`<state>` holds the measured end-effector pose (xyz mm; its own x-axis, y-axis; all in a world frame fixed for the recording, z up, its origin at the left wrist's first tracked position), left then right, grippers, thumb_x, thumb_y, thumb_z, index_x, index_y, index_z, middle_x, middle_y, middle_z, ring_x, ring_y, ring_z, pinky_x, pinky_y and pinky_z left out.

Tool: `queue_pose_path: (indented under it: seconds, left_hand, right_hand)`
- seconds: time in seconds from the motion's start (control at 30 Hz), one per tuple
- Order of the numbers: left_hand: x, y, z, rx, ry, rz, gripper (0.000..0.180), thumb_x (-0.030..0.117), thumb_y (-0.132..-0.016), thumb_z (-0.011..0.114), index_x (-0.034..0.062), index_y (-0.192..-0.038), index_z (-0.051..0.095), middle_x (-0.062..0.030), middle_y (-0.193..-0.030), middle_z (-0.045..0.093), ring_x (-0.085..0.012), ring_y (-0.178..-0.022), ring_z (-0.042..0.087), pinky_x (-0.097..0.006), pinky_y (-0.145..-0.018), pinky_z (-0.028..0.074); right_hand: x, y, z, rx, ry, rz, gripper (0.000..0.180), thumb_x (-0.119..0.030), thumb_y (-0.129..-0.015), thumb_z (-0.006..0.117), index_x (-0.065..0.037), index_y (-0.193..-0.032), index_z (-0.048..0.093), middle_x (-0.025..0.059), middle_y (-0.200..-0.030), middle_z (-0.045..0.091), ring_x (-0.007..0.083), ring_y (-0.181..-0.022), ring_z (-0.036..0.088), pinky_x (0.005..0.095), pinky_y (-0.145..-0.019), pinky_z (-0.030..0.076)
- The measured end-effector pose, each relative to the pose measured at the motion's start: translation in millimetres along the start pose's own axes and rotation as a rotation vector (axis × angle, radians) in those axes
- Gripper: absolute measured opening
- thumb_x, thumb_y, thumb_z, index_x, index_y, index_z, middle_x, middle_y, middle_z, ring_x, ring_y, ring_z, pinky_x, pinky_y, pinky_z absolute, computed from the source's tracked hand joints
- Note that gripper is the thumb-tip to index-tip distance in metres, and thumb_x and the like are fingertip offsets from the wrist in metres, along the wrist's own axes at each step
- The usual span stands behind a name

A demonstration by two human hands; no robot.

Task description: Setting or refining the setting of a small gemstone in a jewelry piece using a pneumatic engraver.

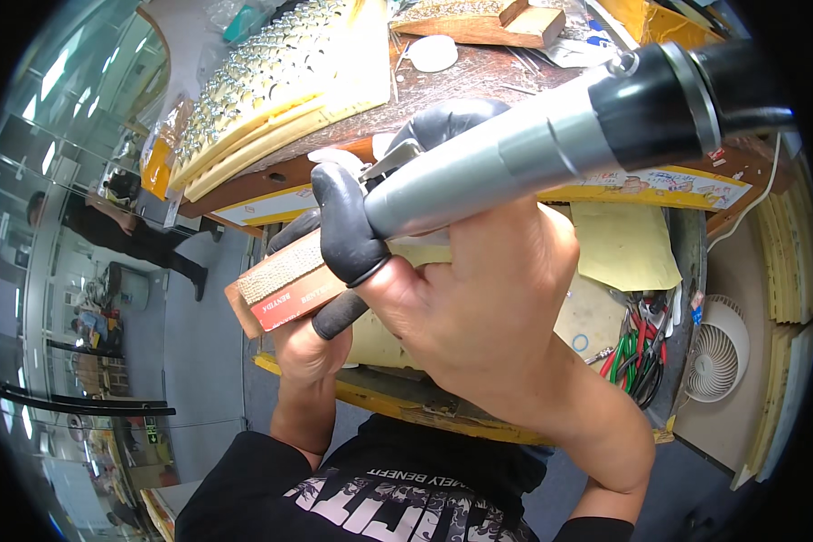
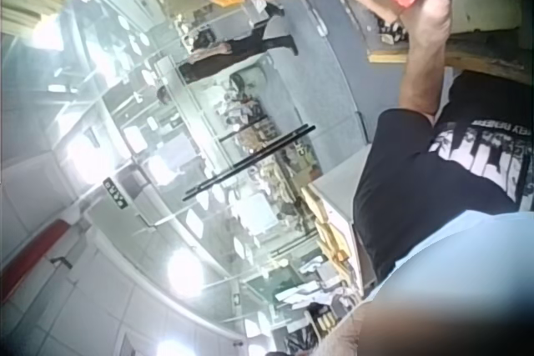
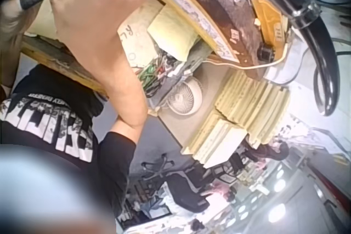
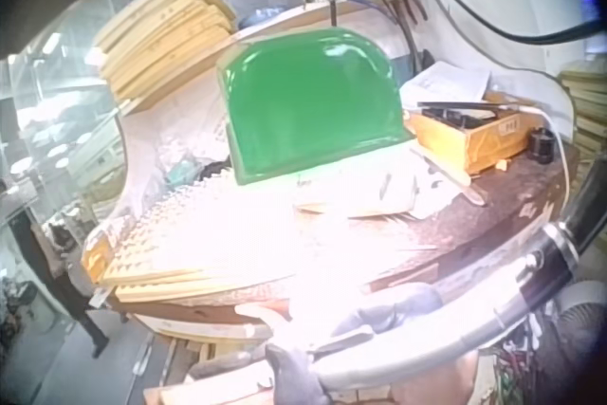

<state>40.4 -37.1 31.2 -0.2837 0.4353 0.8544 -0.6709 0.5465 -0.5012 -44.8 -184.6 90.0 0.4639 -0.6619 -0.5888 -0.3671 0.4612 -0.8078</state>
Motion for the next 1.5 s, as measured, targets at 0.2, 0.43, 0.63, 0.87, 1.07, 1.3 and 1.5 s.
queue_pose_path:
  seconds: [0.2,0.43,0.63,0.87,1.07,1.3,1.5]
  left_hand:
    - [-1,0,0,0.001,0.033,-0.004,0.071,-0.006,-0.073,0.081,0.0011,-0.134,0.045,-0.0204,-0.140,0.052,-0.0293,-0.127,0.055,-0.043,-0.106,0.048]
    - [5,3,5,-0.033,-0.022,0.143,0.072,-0.007,-0.075,0.079,0.0015,-0.136,0.040,-0.0214,-0.142,0.049,-0.0291,-0.130,0.051,-0.042,-0.108,0.046]
    - [-7,12,3,0.251,0.047,-0.118,0.078,0.004,-0.070,0.086,-0.0015,-0.136,0.044,-0.0131,-0.132,0.055,-0.0226,-0.122,0.055,-0.037,-0.107,0.042]
    - [-9,10,-1,0.119,0.055,-0.058,0.074,-0.004,-0.075,0.080,0.0013,-0.137,0.041,-0.0199,-0.141,0.049,-0.0281,-0.130,0.050,-0.042,-0.109,0.043]
    - [-7,11,4,0.257,0.078,-0.108,0.080,0.007,-0.069,0.087,-0.0018,-0.136,0.044,-0.0125,-0.132,0.055,-0.0222,-0.122,0.055,-0.037,-0.107,0.042]
    - [-9,10,0,0.056,0.031,-0.006,0.072,-0.007,-0.076,0.078,0.0028,-0.137,0.040,-0.0224,-0.144,0.046,-0.0303,-0.132,0.049,-0.043,-0.110,0.043]
    - [-6,10,7,0.169,0.047,-0.067,0.076,0.001,-0.073,0.083,0.0011,-0.136,0.042,-0.0171,-0.138,0.051,-0.0261,-0.127,0.052,-0.040,-0.109,0.043]
  right_hand:
    - [1,0,1,-0.006,-0.039,0.076,0.017,-0.004,-0.080,0.080,0.003,-0.086,0.065,0.0036,-0.083,0.060,0.0085,-0.071,0.056,0.0222,-0.065,0.045]
    - [3,-2,0,-0.046,-0.118,0.119,0.012,-0.001,-0.082,0.077,0.003,-0.085,0.066,0.0053,-0.087,0.058,0.0098,-0.076,0.055,0.0222,-0.072,0.044]
    - [9,3,3,-0.015,-0.175,0.176,0.019,-0.001,-0.083,0.076,0.004,-0.091,0.060,0.0037,-0.087,0.057,0.0071,-0.073,0.054,0.0209,-0.067,0.044]
    - [5,1,2,-0.015,-0.100,0.102,0.020,-0.003,-0.083,0.076,0.003,-0.090,0.059,0.0021,-0.086,0.056,0.0057,-0.071,0.053,0.0194,-0.065,0.043]
    - [7,2,2,-0.036,-0.077,0.122,0.021,-0.004,-0.083,0.077,0.002,-0.091,0.059,-0.0001,-0.079,0.056,0.0043,-0.068,0.052,0.0194,-0.063,0.042]
    - [7,1,2,-0.034,-0.065,0.119,0.024,-0.004,-0.082,0.078,0.002,-0.096,0.059,0.0000,-0.079,0.059,0.0039,-0.067,0.053,0.0193,-0.062,0.043]
    - [7,1,2,-0.028,-0.068,0.110,0.025,-0.004,-0.082,0.078,0.002,-0.095,0.059,0.0002,-0.079,0.060,0.0041,-0.068,0.054,0.0195,-0.062,0.044]
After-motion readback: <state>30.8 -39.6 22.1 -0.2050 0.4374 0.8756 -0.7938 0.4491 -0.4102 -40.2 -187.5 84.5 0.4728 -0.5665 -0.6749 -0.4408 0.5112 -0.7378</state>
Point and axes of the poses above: each hand's wrist, its own y-axis away from the middle knuckle, its own z-axis out of the palm, x = y × z, the point moved 6 cm from there along -y, towards the middle knuckle
